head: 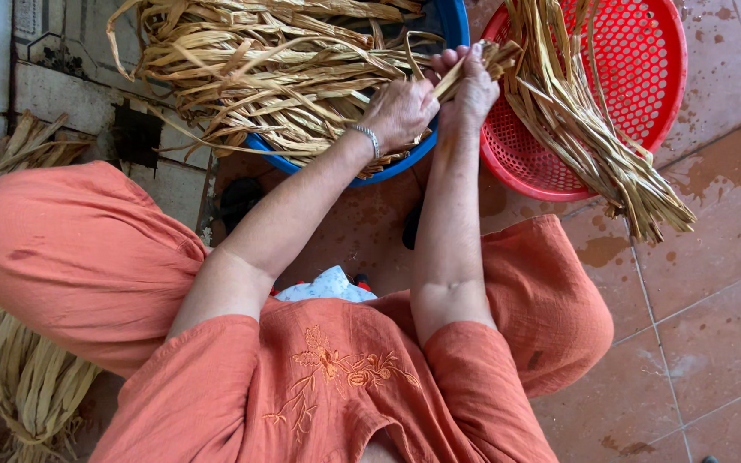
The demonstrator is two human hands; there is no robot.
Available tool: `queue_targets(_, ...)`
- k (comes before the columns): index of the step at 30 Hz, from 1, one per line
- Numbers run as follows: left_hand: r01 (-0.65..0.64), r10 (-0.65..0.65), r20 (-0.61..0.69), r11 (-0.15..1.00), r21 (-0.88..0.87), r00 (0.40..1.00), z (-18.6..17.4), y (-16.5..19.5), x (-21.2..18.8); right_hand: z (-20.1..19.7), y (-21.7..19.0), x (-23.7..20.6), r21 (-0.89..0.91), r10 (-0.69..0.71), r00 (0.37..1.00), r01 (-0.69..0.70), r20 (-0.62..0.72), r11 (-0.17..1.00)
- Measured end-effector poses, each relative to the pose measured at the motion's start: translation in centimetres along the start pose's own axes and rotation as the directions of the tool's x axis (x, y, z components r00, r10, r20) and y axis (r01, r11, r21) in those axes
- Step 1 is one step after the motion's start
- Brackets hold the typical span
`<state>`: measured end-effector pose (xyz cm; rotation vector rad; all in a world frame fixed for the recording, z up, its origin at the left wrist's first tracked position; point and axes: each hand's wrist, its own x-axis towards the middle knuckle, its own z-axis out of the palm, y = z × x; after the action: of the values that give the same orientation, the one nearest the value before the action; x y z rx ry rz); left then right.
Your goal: The person sits on a tiled floor and repeatedly picks dried plant strips from a blue basin, separates them by hand, and places them into a red colander. The process continues throughout the clip with no tools used.
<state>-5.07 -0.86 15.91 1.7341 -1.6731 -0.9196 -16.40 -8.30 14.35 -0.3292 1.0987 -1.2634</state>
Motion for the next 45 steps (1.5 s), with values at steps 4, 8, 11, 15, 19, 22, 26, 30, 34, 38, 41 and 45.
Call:
queue_targets(4, -0.051, 0.05, -0.028, 0.998, -0.033, 0.998, 0.2, 0.2, -3.5, -1.8, -1.6, 2.3, -0.045, 0.008, 0.995, -0.012, -0.094, 0.999)
queue_targets(8, -0.234, 0.229, -0.148, 0.972, -0.017, 0.962, -0.1, 0.9, -5.6, -2.7, -2.8, 4.4, -0.015, -0.017, 0.998, 0.016, -0.062, 1.0)
queue_targets(11, -0.287, 0.279, -0.172, 0.958, -0.02, 0.945, -0.7, 1.5, -6.3, -3.3, -3.9, 5.7, 0.001, -0.047, 0.989, 0.048, -0.143, 0.999)
queue_targets(15, -0.265, 0.265, 0.004, 0.963, 0.041, 0.964, -2.6, 1.4, -8.4, -5.1, -8.4, 8.5, 0.03, -0.116, 0.954, 0.129, -0.277, 0.991)
queue_targets(19, -0.46, 0.465, -0.011, 0.879, 0.127, 0.885, -4.3, 1.3, -10.3, -6.2, -11.2, 10.6, 0.031, -0.165, 0.928, 0.186, -0.334, 0.982)
queue_targets(22, -0.477, 0.487, -0.037, 0.866, 0.149, 0.873, -5.4, 1.0, -10.6, -7.0, -12.4, 11.5, 0.008, -0.244, 0.9, 0.265, -0.362, 0.964)
queue_targets(26, -0.555, 0.577, 0.035, 0.765, 0.327, 0.816, -7.1, -0.4, -11.4, -8.4, -14.9, 12.6, -0.017, -0.267, 0.854, 0.291, -0.445, 0.957)
queue_targets(30, -0.478, 0.487, 0.095, 0.769, 0.424, 0.868, -7.9, -2.7, -12.2, -9.4, -16.9, 13.8, -0.024, -0.278, 0.818, 0.308, -0.504, 0.951)
queue_targets(34, -0.175, 0.056, 0.24, 0.843, 0.509, 0.969, -8.8, -6.2, -12.1, -10.5, -18.1, 14.4, -0.043, -0.339, 0.787, 0.371, -0.516, 0.928)
queue_targets(38, -0.17, 0.147, 0.086, 0.876, 0.451, 0.985, -10.0, -10.7, -13.4, -11.2, -18.9, 14.8, -0.029, -0.362, 0.779, 0.406, -0.511, 0.913)
queue_targets(41, -0.156, 0.142, 0.068, 0.841, 0.519, 0.988, -10.3, -13.0, -13.3, -10.3, -18.9, 14.8, 0.0, -0.431, 0.805, 0.472, -0.407, 0.881)
queue_targets(45, 0.047, -0.124, 0.068, 0.74, 0.671, 0.99, -11.3, -12.1, -12.1, -6.3, -18.7, 11.3, -0.038, -0.484, 0.857, 0.486, -0.176, 0.873)
